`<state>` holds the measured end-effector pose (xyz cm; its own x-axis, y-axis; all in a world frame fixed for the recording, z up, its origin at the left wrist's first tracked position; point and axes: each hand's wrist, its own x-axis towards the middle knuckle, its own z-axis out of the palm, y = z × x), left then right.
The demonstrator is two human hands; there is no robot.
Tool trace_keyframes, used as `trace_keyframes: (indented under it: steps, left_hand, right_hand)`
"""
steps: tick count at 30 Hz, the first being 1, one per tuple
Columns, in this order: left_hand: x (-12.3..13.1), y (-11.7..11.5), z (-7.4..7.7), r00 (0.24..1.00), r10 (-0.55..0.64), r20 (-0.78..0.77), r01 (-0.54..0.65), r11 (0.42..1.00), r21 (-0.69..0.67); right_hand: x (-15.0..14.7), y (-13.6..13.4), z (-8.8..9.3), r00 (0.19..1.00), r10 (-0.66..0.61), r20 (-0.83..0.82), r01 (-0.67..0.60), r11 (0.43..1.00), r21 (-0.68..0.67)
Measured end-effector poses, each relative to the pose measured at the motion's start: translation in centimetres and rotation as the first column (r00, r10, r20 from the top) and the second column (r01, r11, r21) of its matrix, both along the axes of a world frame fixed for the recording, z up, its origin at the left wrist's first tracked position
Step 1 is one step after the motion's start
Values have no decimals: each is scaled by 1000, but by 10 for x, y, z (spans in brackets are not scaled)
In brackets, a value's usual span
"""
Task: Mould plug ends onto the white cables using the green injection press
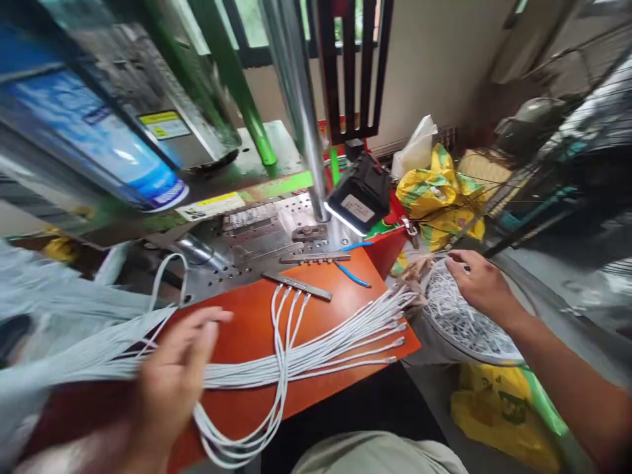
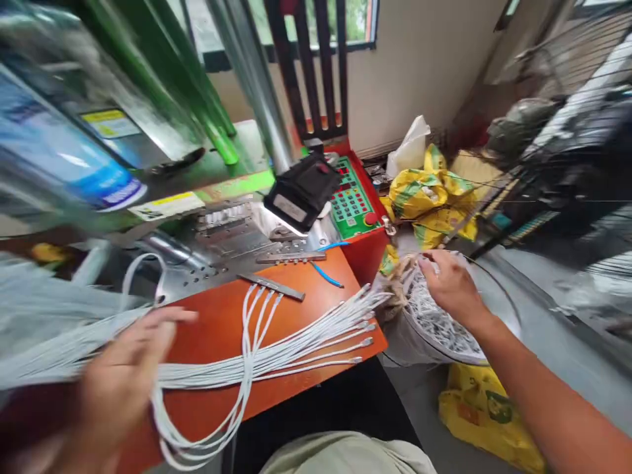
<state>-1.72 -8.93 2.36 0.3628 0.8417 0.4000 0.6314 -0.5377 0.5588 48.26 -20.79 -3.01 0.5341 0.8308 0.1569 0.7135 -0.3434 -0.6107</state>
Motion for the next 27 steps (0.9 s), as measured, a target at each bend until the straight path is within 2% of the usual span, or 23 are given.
trace_keyframes:
  steps: [1, 2, 3, 4, 5, 6, 7, 9, 12, 14, 17, 20, 23, 27]
  left_hand:
    - [9, -16, -5, 996, -81, -44, 81, 997, -12]
    - [20, -29, -10, 969, -227, -100, 224, 974, -40]
    - [30, -38, -14, 936, -320, -149, 320, 947, -23]
    - [40, -44, -17, 913, -351, -211, 351, 936, -39]
    - [49, -46, -20, 894, -359, -267, 356, 932, -60]
    - [57, -46, -22, 888, -337, -314, 332, 941, -71]
    - [62, -44, -24, 885, -302, -353, 292, 953, -83]
    - [69, -37, -28, 890, -229, -393, 215, 973, -81]
    - [70, -23, -32, 905, -177, -387, 162, 984, -69]
    - [65, -19, -33, 895, -220, -388, 212, 975, -65]
    - [53, -19, -30, 829, -360, -428, 393, 919, -12]
    - [45, -12, -22, 806, -379, -454, 476, 872, 118]
    - [50, 24, -10, 849, -312, -426, 447, 853, 268]
    - [67, 102, 5, 897, -236, -373, 378, 847, 373]
  right_hand:
    - [-30, 14, 4, 993, 118, 15, -119, 991, 57]
    - [-61, 29, 7, 968, 249, 32, -251, 963, 102]
    - [-92, 42, 11, 914, 400, 62, -405, 906, 120]
    - [-122, 53, 13, 830, 544, 121, -556, 825, 101]
    - [-148, 64, 13, 756, 633, 168, -648, 759, 57]
    - [-171, 73, 11, 707, 677, 206, -692, 722, 6]
    - [-190, 81, 7, 684, 690, 236, -703, 710, -39]
    - [-214, 95, -5, 703, 659, 267, -666, 742, -78]
    - [-221, 108, -20, 724, 633, 275, -644, 763, -61]
    - [-214, 113, -22, 738, 631, 240, -650, 760, 4]
    - [-197, 123, -12, 747, 650, 141, -665, 730, 157]
    - [-187, 151, 6, 720, 684, 118, -687, 677, 264]
    - [-190, 205, 26, 721, 676, 155, -683, 656, 321]
    - [-209, 294, 47, 756, 634, 163, -649, 693, 313]
